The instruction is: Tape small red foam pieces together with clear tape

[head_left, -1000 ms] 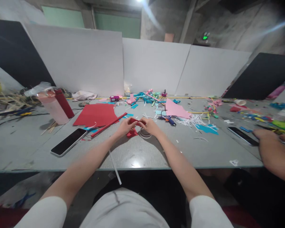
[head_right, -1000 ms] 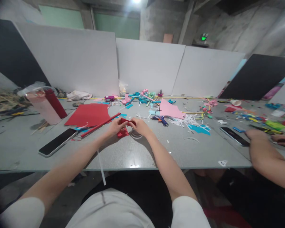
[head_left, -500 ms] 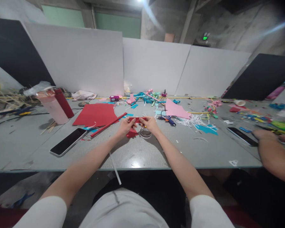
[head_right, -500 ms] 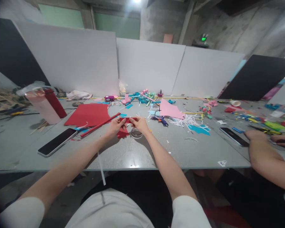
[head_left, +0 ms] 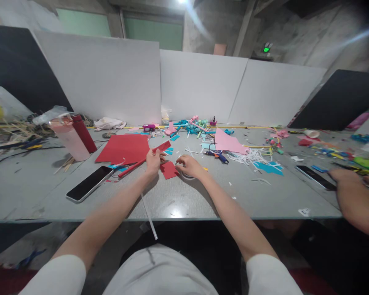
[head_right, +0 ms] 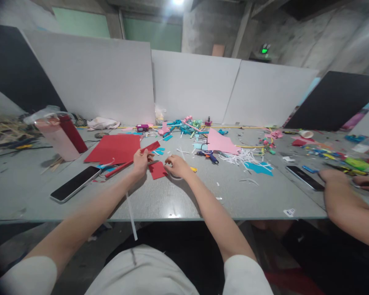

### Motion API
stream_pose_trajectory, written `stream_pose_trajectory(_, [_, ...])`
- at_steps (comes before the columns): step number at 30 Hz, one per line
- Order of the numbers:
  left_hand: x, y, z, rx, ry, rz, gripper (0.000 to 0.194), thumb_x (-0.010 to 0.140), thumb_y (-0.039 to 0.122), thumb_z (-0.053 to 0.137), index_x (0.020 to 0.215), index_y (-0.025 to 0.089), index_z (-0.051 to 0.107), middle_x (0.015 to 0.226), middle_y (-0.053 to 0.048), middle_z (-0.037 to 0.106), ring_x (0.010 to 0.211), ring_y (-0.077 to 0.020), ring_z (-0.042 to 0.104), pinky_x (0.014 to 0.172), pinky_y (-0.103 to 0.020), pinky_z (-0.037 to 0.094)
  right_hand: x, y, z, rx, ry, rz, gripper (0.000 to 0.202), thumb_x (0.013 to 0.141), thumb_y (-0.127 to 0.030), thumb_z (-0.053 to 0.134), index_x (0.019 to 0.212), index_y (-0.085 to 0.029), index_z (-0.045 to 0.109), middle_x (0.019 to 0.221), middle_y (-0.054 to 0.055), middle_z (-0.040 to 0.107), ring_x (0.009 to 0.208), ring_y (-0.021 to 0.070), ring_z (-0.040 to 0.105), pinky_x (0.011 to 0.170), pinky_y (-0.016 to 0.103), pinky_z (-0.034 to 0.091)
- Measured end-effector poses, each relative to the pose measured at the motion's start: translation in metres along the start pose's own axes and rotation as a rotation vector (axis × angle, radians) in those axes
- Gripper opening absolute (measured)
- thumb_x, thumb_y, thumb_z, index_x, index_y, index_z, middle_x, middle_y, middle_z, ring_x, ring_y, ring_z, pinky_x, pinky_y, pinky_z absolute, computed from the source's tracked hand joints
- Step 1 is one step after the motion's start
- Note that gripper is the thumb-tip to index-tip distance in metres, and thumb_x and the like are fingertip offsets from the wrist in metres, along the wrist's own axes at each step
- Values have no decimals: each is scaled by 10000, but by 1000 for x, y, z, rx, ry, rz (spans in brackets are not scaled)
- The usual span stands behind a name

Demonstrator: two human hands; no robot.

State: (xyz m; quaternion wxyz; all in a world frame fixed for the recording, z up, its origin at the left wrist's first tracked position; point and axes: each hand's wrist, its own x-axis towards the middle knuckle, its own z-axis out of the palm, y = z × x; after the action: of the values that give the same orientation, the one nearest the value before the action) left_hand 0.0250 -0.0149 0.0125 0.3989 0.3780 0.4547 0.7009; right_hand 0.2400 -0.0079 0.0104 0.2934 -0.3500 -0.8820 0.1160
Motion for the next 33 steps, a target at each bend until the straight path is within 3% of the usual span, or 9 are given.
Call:
stream_pose_trajectory(4, [3,5,-1,10,58,-19,107,1060,274,533,1000,226,458,746,19,726,462,-90,591,484,-204,455,3,-3,3,-164,-21,-5,203,979,-265,762,1156,-165,772,1149,122,724,1102,239,653,1011,360,477])
stream_pose_trajectory(8, [1,6,1,19,52,-47,168,1045,312,580,988,228,447,762,24,728,458,-72,589,476,-180,440,0,6,-13,-239,4,107,210,1015,-226,680,1192,-165,775,1184,146,739,1122,264,666,1026,381,473])
stream_pose_trajectory(13, [5,-1,1,28,46,-67,134,1034,265,555,985,229,436,751,24,728,439,-61,567,454,-164,399,-12,24,-32,-395,-143,229,334,828,-71,751,1139,-182,802,1228,171,746,1229,352,640,1028,412,458])
stream_pose_trajectory(20, [6,-5,0,34,26,-86,159,1007,278,591,978,233,441,746,15,727,426,-70,555,473,-190,413,-7,28,-30,-346,-119,206,52,944,-164,749,986,-168,780,1100,136,750,1088,265,671,956,345,453])
stream_pose_trajectory(25, [2,-5,1,69,-36,-100,139,1019,278,576,1089,214,474,751,17,725,429,-75,565,494,-190,438,-4,21,-33,-167,68,130,79,1001,-140,664,1022,-185,726,1023,77,723,919,202,655,824,300,457])
stream_pose_trajectory(29, [-4,-7,2,130,-163,-22,341,1014,306,604,1315,231,463,748,25,723,466,-115,624,502,-203,478,-4,16,-33,-40,272,46,92,1052,-212,613,1076,-201,701,1066,82,709,920,210,652,847,324,483])
stream_pose_trajectory(33, [-12,-9,3,266,-285,93,179,1017,358,581,1117,213,617,771,-13,716,472,-120,624,462,-214,475,-3,13,-29,24,376,10,114,1066,-256,593,1081,-207,695,1067,88,704,916,224,659,857,349,501])
